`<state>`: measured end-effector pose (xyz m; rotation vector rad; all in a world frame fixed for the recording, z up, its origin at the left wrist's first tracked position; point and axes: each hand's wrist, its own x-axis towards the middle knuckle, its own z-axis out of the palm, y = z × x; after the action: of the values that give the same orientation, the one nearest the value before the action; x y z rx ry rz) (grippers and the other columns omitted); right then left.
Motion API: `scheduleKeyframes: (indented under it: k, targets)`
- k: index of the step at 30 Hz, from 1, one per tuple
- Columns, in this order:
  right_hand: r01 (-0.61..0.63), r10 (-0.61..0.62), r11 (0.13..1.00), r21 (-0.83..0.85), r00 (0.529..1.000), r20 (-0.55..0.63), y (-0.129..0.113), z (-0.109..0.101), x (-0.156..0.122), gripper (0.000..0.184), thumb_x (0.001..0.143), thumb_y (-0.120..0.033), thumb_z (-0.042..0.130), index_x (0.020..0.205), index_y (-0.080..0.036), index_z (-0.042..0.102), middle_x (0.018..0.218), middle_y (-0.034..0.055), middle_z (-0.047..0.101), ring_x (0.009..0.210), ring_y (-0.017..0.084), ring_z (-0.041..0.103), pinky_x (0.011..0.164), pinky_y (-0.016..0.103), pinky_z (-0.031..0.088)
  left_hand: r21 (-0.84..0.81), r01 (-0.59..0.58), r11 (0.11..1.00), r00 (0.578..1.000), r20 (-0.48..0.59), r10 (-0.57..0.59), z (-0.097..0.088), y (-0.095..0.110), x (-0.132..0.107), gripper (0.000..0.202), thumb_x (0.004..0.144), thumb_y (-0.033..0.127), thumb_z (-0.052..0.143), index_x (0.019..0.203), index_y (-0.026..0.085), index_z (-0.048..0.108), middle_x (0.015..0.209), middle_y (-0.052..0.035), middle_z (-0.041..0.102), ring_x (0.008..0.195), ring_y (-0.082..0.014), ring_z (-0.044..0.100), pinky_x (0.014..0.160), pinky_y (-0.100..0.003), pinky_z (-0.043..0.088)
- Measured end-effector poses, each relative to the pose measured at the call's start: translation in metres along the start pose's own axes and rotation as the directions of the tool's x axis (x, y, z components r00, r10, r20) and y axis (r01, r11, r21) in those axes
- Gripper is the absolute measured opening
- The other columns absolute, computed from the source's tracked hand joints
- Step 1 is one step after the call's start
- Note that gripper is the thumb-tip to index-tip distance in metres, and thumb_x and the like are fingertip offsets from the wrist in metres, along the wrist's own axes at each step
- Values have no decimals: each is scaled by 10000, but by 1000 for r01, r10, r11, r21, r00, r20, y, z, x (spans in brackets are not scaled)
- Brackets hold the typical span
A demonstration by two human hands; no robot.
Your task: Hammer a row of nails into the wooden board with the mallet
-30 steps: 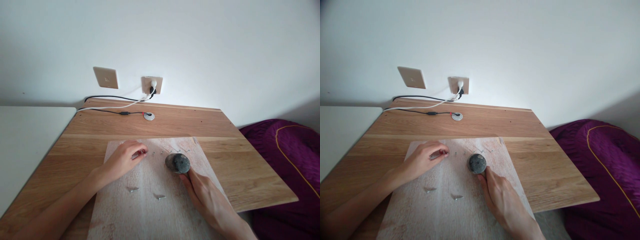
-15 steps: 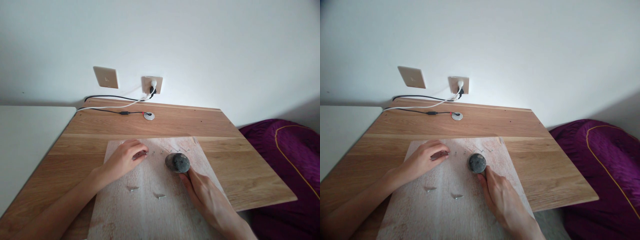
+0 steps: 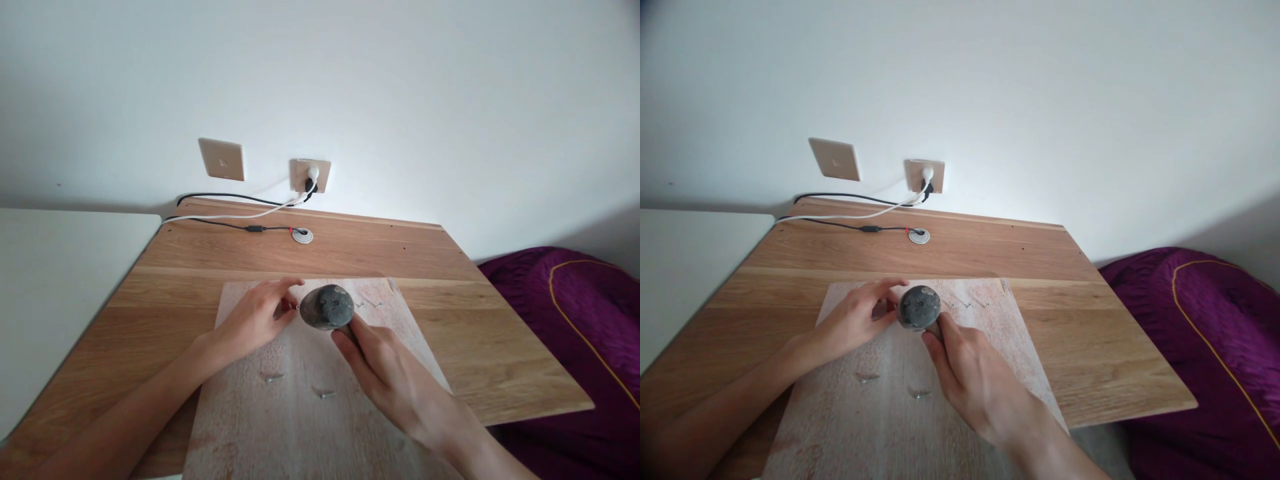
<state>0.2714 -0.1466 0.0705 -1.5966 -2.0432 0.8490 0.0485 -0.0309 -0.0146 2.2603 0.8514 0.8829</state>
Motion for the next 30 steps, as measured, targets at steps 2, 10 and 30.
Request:
scheduleKeyframes:
  k: [2,10,30]
  targets:
    - [-3,5,999,-48,999,41,-1,4,9,199,1140,-298,378,1028,-240,532,854,44,730,717,216,684,643,335,407,-7,12,1000,1000,-2,-12,0,1,0,528,856,-9,714,1317,230,622,896,28,785,813,-169,736,771,-284,550]
    - [-49,55,996,-81,996,72,1,5,15,221,1135,-328,352,1023,-238,520,794,32,686,666,218,642,640,350,354,-27,72,997,997,40,-71,-2,6,2,497,845,21,730,1295,217,653,951,-1,790,870,-189,741,808,-301,557]
    - [-29,30,999,-43,999,37,0,5,16,208,1146,-321,365,1064,-234,535,883,58,754,763,231,720,666,337,421,-27,51,998,999,6,-51,-2,4,3,462,849,10,704,1257,225,675,862,17,786,820,-180,751,814,-311,577]
